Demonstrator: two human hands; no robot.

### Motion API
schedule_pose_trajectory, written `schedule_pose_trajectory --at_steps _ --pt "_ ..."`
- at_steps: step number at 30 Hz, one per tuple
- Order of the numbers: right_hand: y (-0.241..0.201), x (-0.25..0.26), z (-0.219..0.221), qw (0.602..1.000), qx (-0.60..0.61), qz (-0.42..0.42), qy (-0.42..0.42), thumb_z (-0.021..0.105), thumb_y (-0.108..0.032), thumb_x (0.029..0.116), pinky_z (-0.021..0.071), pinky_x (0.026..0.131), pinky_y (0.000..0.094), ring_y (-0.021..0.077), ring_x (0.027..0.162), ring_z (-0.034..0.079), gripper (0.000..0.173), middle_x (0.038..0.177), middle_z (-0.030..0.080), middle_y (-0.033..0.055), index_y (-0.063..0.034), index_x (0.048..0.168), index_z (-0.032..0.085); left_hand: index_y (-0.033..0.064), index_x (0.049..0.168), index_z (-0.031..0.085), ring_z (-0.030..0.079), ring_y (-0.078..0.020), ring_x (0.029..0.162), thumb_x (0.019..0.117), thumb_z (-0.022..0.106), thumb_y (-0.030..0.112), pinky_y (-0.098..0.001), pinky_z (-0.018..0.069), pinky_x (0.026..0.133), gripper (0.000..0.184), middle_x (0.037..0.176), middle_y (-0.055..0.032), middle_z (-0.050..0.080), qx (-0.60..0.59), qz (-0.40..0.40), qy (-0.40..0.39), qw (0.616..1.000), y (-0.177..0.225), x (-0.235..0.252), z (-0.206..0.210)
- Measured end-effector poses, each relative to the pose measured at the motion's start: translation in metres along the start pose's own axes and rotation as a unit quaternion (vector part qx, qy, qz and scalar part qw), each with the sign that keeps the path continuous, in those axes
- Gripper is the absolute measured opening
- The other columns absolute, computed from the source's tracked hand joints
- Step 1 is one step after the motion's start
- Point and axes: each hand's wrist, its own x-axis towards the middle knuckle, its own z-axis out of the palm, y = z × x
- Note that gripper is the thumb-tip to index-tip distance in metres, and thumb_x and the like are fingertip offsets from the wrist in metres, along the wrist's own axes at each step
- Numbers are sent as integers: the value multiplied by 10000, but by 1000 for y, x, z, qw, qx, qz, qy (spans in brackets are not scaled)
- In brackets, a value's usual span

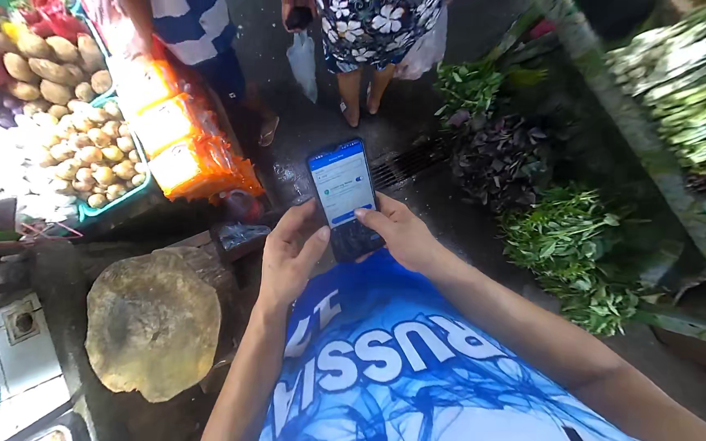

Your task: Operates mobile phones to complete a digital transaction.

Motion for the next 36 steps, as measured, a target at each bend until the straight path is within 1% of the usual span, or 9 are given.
schedule_pose_trajectory --at_steps 3,6,8,11,15,21,25,29,36 --pt "-16 6 -25 1000 8 -4 -12 452 -207 1077 654 655 384 229 848 746 323 1057 726 110 -108 1370 546 65 1355 612 654 -165 1131 1019 566 424 -372 557 979 494 1266 -57 668 9 3 -20 1000 0 23 14" --pt "-25 10 -48 997 34 -9 -63 433 -298 1051 656 713 414 253 929 743 410 1136 714 111 -146 1427 494 51 1389 580 642 -163 1152 980 360 733 -382 544 979 825 1310 -70 650 -1 3 -29 1000 -5 39 21" --pt "-27 13 -61 990 62 -14 -124 500 -357 1027 651 753 450 283 1001 728 485 1216 685 111 -220 1481 402 38 1397 571 631 -176 1176 946 264 804 -391 528 998 940 1339 -89 636 -24 -8 -33 999 -4 46 25" --pt "-29 14 -73 974 109 -31 -196 611 -419 994 650 756 484 317 1071 707 613 1293 646 102 -330 1518 305 76 1354 613 615 -173 1194 927 206 828 -387 519 1009 956 1319 -65 638 -46 4 -42 998 0 55 31" --pt "-34 15 -79 951 148 -76 -261 618 -401 1006 652 754 439 291 1115 693 582 1330 632 76 -357 1504 321 204 1242 698 589 -137 1202 896 197 857 -369 506 1003 893 1309 15 626 -68 37 -46 996 7 68 33" --pt "-40 15 -66 927 197 -130 -291 620 -361 1001 648 755 416 284 1136 683 594 1365 618 78 -362 1515 323 204 1465 553 640 -188 1158 851 149 906 -395 530 990 1016 1297 -34 659 -233 19 -38 972 38 98 13" --pt "-44 16 -59 930 195 -151 -271 638 -355 989 648 755 409 268 1116 693 590 1347 631 65 -362 1501 344 218 1536 445 573 -263 1302 901 40 833 -491 457 1100 973 1444 -62 575 -412 53 -39 909 59 109 -12" --pt "-47 19 -51 938 185 -169 -238 619 -299 991 649 716 396 255 1081 703 583 1309 642 59 -366 1493 330 246 1574 385 535 -251 1357 912 37 813 -490 430 1126 938 1505 -40 530 -451 84 -29 888 72 106 -32" --pt "-44 21 -39 940 176 -201 -212 588 -23 917 649 699 388 266 1060 702 717 1304 625 89 -300 1501 277 267 1584 357 552 -252 1337 906 -13 809 -494 458 1095 943 1507 -33 526 -448 66 -6 892 72 101 -47"
